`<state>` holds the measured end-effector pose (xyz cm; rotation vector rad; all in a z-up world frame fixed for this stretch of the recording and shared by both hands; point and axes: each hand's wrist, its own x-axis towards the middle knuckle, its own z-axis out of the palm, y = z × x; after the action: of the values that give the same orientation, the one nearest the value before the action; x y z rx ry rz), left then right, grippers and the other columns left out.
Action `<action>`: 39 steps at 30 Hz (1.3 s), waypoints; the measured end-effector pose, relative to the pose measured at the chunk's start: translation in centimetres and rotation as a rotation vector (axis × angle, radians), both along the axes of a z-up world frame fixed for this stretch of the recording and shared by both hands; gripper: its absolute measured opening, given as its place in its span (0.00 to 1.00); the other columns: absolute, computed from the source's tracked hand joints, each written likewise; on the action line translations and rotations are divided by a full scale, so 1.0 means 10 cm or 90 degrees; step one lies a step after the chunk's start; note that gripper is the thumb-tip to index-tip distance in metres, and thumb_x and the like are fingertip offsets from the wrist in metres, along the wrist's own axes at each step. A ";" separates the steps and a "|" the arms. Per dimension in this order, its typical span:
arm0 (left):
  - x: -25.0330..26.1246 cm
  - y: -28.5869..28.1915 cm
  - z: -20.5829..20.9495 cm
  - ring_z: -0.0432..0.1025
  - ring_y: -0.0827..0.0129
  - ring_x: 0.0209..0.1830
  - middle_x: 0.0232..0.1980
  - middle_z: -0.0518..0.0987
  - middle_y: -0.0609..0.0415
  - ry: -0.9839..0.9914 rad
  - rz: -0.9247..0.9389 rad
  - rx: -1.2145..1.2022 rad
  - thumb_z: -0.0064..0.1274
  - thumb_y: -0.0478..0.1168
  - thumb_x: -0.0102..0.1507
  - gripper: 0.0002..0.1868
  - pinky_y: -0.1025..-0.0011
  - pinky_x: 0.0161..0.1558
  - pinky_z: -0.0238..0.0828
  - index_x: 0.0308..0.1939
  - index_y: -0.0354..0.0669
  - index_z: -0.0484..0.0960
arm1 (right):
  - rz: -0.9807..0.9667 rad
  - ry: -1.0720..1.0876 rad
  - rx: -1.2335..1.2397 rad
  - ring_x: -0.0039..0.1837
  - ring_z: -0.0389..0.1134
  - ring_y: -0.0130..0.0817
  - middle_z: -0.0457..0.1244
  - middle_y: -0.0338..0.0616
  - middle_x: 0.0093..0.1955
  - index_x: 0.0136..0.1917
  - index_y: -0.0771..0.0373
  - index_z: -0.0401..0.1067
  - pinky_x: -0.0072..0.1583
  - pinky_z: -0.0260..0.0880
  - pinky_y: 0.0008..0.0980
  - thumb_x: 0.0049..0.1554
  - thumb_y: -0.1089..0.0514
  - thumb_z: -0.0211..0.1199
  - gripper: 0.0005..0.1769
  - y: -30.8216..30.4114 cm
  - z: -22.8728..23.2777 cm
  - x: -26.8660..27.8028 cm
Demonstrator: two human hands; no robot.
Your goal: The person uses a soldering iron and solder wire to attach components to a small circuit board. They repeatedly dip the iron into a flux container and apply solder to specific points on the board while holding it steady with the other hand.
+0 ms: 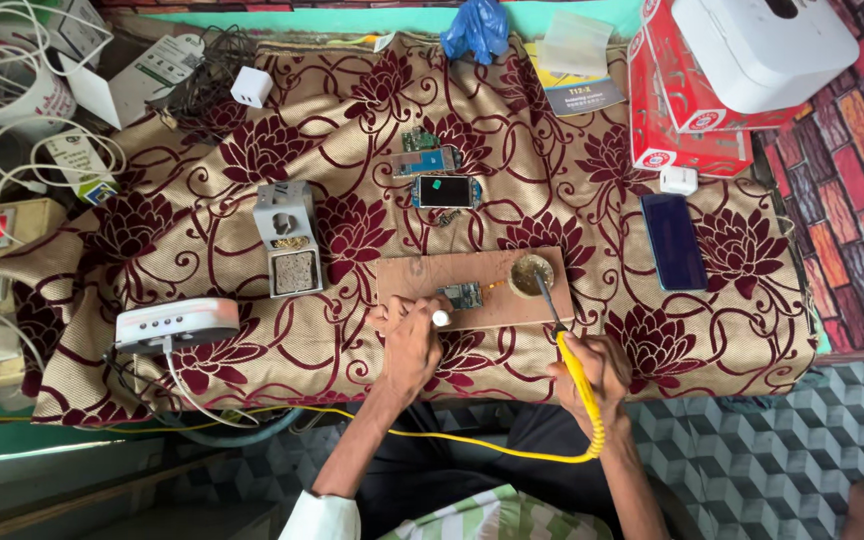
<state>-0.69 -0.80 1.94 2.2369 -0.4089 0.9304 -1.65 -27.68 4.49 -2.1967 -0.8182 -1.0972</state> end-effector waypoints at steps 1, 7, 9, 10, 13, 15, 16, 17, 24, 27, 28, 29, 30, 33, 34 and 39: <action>0.00 0.00 0.00 0.64 0.65 0.41 0.48 0.81 0.63 0.005 0.007 0.006 0.49 0.23 0.53 0.23 0.58 0.49 0.46 0.50 0.45 0.75 | 0.002 -0.005 -0.014 0.39 0.66 0.44 0.62 0.47 0.38 0.54 0.70 0.69 0.42 0.67 0.39 0.53 0.56 0.70 0.21 0.01 0.00 0.02; 0.00 0.03 -0.08 0.63 0.62 0.43 0.45 0.79 0.58 0.035 0.010 0.011 0.49 0.23 0.50 0.26 0.57 0.51 0.46 0.51 0.42 0.75 | 0.016 -0.008 -0.081 0.41 0.66 0.43 0.63 0.46 0.40 0.54 0.71 0.70 0.43 0.68 0.39 0.57 0.59 0.70 0.18 0.02 0.01 0.11; 0.02 0.03 -0.12 0.63 0.61 0.43 0.43 0.78 0.57 0.051 0.024 0.019 0.48 0.23 0.49 0.26 0.56 0.50 0.46 0.51 0.43 0.75 | 0.014 -0.010 -0.110 0.41 0.67 0.41 0.63 0.46 0.39 0.55 0.71 0.70 0.43 0.70 0.38 0.55 0.58 0.72 0.20 0.02 0.04 0.16; 0.04 0.03 -0.14 0.63 0.61 0.43 0.43 0.78 0.57 0.056 0.021 0.010 0.48 0.23 0.49 0.26 0.56 0.50 0.47 0.52 0.42 0.75 | 0.012 -0.012 -0.124 0.41 0.67 0.40 0.63 0.46 0.39 0.55 0.72 0.70 0.43 0.70 0.38 0.54 0.58 0.73 0.21 0.04 0.06 0.18; 0.00 0.03 -0.22 0.63 0.58 0.43 0.43 0.78 0.56 0.069 0.013 -0.011 0.47 0.22 0.51 0.26 0.56 0.51 0.49 0.53 0.42 0.74 | -0.020 0.031 -0.155 0.37 0.67 0.40 0.62 0.44 0.35 0.52 0.69 0.72 0.39 0.68 0.36 0.51 0.58 0.76 0.20 0.05 0.15 0.18; 0.00 0.05 -0.24 0.62 0.54 0.45 0.43 0.76 0.52 0.064 0.008 -0.015 0.47 0.23 0.51 0.27 0.55 0.51 0.50 0.54 0.42 0.74 | -0.009 0.047 -0.153 0.37 0.67 0.41 0.63 0.45 0.36 0.51 0.67 0.72 0.40 0.70 0.38 0.48 0.59 0.75 0.20 0.05 0.24 0.16; 0.02 0.06 -0.24 0.63 0.53 0.44 0.43 0.77 0.51 0.055 0.013 -0.013 0.48 0.24 0.49 0.27 0.55 0.50 0.49 0.54 0.41 0.74 | -0.005 0.052 -0.151 0.38 0.67 0.42 0.63 0.46 0.36 0.51 0.67 0.73 0.41 0.70 0.38 0.47 0.59 0.75 0.20 0.03 0.29 0.16; 0.02 0.07 -0.23 0.63 0.52 0.44 0.44 0.77 0.49 0.046 0.018 -0.011 0.48 0.24 0.48 0.28 0.54 0.49 0.48 0.54 0.39 0.74 | -0.001 0.045 -0.141 0.38 0.68 0.44 0.64 0.47 0.37 0.51 0.67 0.73 0.42 0.70 0.40 0.46 0.60 0.74 0.20 0.01 0.33 0.15; 0.04 0.05 -0.19 0.64 0.55 0.46 0.40 0.73 0.47 0.051 0.052 -0.026 0.48 0.25 0.47 0.23 0.55 0.53 0.48 0.45 0.44 0.75 | -0.041 0.028 0.159 0.40 0.69 0.39 0.66 0.45 0.42 0.57 0.66 0.68 0.45 0.69 0.35 0.62 0.57 0.60 0.14 -0.18 0.15 0.00; 0.04 0.04 -0.28 0.64 0.61 0.43 0.46 0.82 0.55 0.042 -0.007 -0.091 0.43 0.22 0.53 0.21 0.58 0.52 0.48 0.48 0.42 0.74 | 0.018 0.099 0.541 0.39 0.65 0.33 0.63 0.40 0.41 0.60 0.63 0.66 0.44 0.65 0.31 0.71 0.47 0.53 0.17 -0.16 -0.23 -0.02; 0.08 0.04 -0.26 0.63 0.62 0.43 0.46 0.81 0.55 0.036 0.000 -0.090 0.43 0.22 0.55 0.19 0.58 0.51 0.48 0.48 0.42 0.74 | 0.064 0.118 0.697 0.38 0.63 0.30 0.60 0.38 0.38 0.60 0.62 0.66 0.43 0.62 0.30 0.72 0.43 0.52 0.20 -0.15 -0.31 0.07; 0.12 0.04 -0.23 0.63 0.62 0.42 0.47 0.81 0.56 0.030 0.007 -0.090 0.43 0.22 0.57 0.18 0.59 0.50 0.48 0.48 0.42 0.74 | 0.071 0.158 0.819 0.36 0.61 0.30 0.59 0.38 0.37 0.58 0.61 0.65 0.40 0.61 0.29 0.71 0.43 0.53 0.19 -0.17 -0.36 0.16; 0.10 0.04 -0.21 0.62 0.62 0.42 0.47 0.81 0.57 0.027 0.014 -0.087 0.43 0.22 0.59 0.16 0.59 0.50 0.47 0.47 0.42 0.74 | 0.077 0.203 0.944 0.35 0.59 0.29 0.58 0.37 0.36 0.56 0.60 0.64 0.38 0.59 0.28 0.69 0.42 0.55 0.18 -0.19 -0.41 0.23; -0.02 0.02 -0.21 0.60 0.54 0.45 0.42 0.68 0.44 0.028 0.018 -0.073 0.44 0.25 0.52 0.18 0.58 0.51 0.47 0.45 0.39 0.72 | 0.078 0.297 1.103 0.35 0.56 0.27 0.57 0.35 0.36 0.49 0.57 0.59 0.36 0.58 0.27 0.67 0.43 0.58 0.18 -0.23 -0.60 0.22; 0.02 0.03 -0.16 0.59 0.54 0.45 0.41 0.66 0.43 0.037 0.035 -0.076 0.45 0.25 0.51 0.17 0.58 0.50 0.47 0.44 0.39 0.71 | 0.094 0.309 1.123 0.35 0.56 0.27 0.57 0.34 0.37 0.46 0.56 0.58 0.36 0.58 0.27 0.66 0.43 0.60 0.19 -0.20 -0.61 0.33; -0.03 0.02 -0.01 0.61 0.56 0.44 0.41 0.70 0.45 0.018 0.006 -0.091 0.41 0.23 0.50 0.23 0.59 0.49 0.47 0.47 0.41 0.76 | 0.079 0.355 1.105 0.32 0.51 0.24 0.53 0.32 0.33 0.41 0.56 0.59 0.33 0.53 0.26 0.66 0.46 0.61 0.19 0.02 -0.74 0.42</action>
<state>-1.00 -0.57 1.87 2.1215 -0.3093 0.9040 2.55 -27.44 -2.93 -0.7833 0.2988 -0.5555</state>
